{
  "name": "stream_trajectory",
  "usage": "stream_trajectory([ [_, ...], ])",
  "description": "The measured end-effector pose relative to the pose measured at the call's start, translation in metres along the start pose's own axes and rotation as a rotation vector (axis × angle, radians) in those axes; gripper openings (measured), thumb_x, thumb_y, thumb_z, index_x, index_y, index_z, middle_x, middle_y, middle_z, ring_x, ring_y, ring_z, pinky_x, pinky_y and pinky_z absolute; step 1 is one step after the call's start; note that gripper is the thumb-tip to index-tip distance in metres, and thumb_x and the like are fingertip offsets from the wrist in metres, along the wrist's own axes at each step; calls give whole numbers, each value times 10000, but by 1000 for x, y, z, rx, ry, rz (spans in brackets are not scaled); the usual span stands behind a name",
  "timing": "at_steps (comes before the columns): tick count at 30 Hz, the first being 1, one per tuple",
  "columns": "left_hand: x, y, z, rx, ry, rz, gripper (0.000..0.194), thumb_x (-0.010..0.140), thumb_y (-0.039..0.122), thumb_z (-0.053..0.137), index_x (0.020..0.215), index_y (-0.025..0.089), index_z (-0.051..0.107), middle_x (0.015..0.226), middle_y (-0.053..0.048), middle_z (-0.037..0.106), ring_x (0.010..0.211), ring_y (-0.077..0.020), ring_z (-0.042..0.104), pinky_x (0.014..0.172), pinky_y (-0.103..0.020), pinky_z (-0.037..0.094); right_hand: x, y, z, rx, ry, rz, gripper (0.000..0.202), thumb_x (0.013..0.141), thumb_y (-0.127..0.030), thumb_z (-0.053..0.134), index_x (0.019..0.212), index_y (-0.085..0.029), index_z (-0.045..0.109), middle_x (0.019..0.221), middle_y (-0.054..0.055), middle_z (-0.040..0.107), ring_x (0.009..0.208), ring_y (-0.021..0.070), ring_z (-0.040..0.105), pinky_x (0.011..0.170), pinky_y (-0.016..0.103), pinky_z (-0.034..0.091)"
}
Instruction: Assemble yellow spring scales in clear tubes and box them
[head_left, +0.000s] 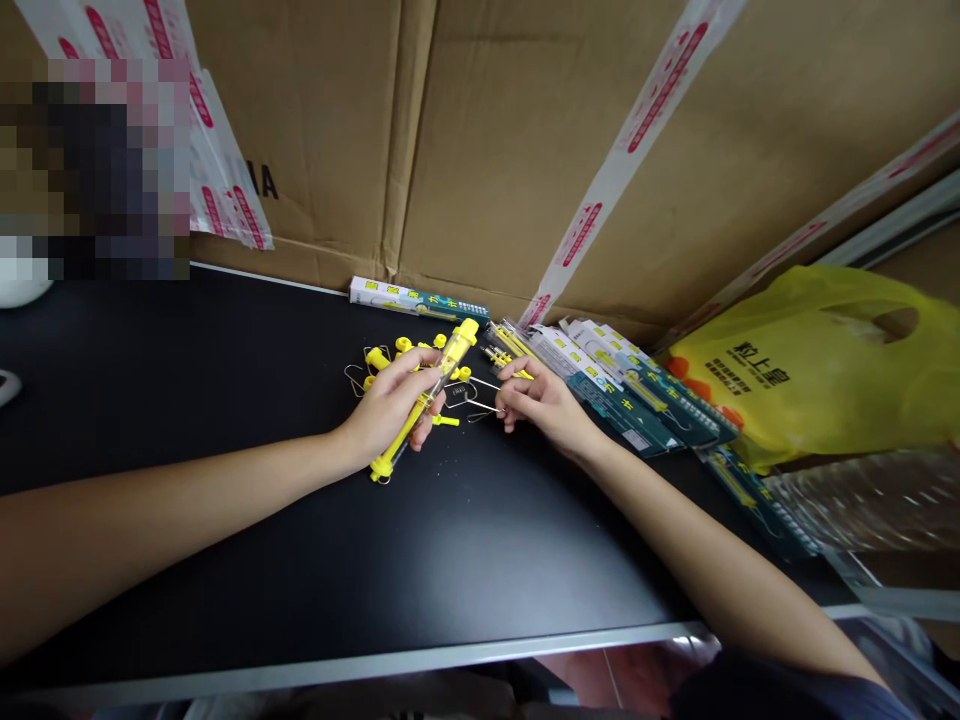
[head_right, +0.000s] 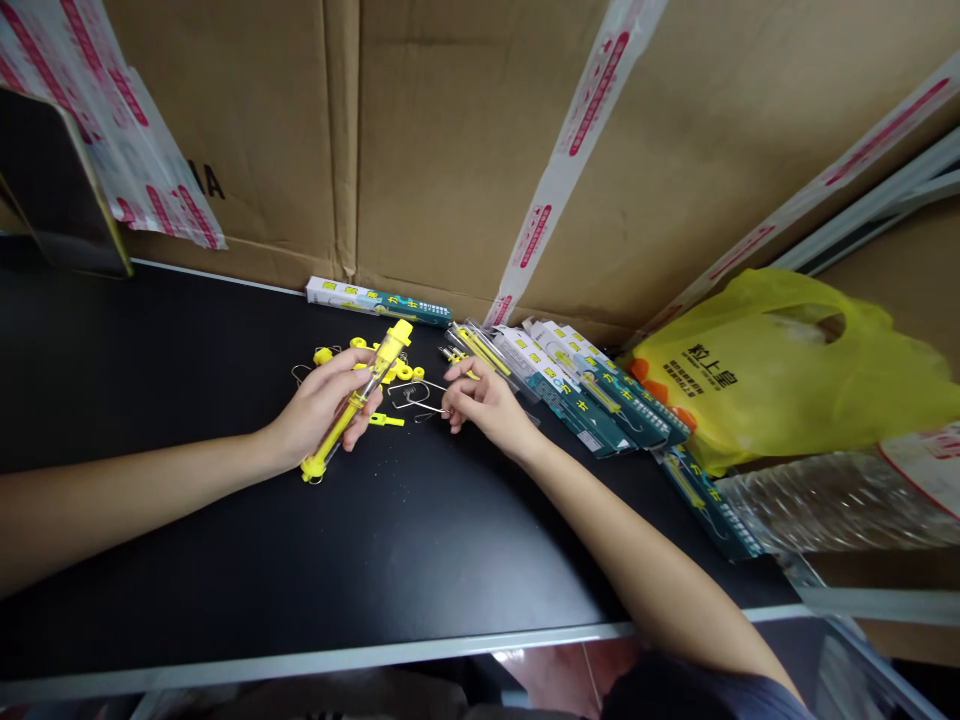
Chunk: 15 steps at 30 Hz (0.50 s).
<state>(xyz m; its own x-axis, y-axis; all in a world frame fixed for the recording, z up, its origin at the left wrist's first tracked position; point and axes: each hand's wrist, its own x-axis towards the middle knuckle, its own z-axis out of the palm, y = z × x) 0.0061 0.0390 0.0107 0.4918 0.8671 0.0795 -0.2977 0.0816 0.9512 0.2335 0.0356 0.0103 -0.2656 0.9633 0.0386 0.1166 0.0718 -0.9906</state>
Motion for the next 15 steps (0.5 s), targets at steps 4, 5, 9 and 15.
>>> stream_trajectory([
  [4,0,-1,1,34,10,4,138,888,288,456,984,189,447,616,76,494,311,-40,445,301,-152,369,-4,-7,7,188,12,61,355,756,-306,731,998,-209,490,648,-53,613,555,85,566,512,210,528],
  [5,0,-2,1,60,15,12,161,875,294,492,987,189,446,631,80,489,314,-32,439,300,-148,368,-6,-9,10,228,8,70,344,760,-295,730,998,-211,496,649,-55,612,551,80,563,516,206,527],
  [9,1,-7,1,188,36,29,353,784,274,644,1048,203,422,836,50,544,327,8,415,276,-138,352,-15,-17,22,332,-29,68,299,783,-265,718,994,-222,510,661,-54,633,532,68,562,527,196,531],
  [15,2,-12,1,252,-44,-3,516,723,270,711,1116,214,382,974,1,571,423,-10,478,287,-130,377,-22,-15,42,394,-45,49,294,772,-243,738,982,-226,533,757,-37,690,648,101,674,643,233,588],
])
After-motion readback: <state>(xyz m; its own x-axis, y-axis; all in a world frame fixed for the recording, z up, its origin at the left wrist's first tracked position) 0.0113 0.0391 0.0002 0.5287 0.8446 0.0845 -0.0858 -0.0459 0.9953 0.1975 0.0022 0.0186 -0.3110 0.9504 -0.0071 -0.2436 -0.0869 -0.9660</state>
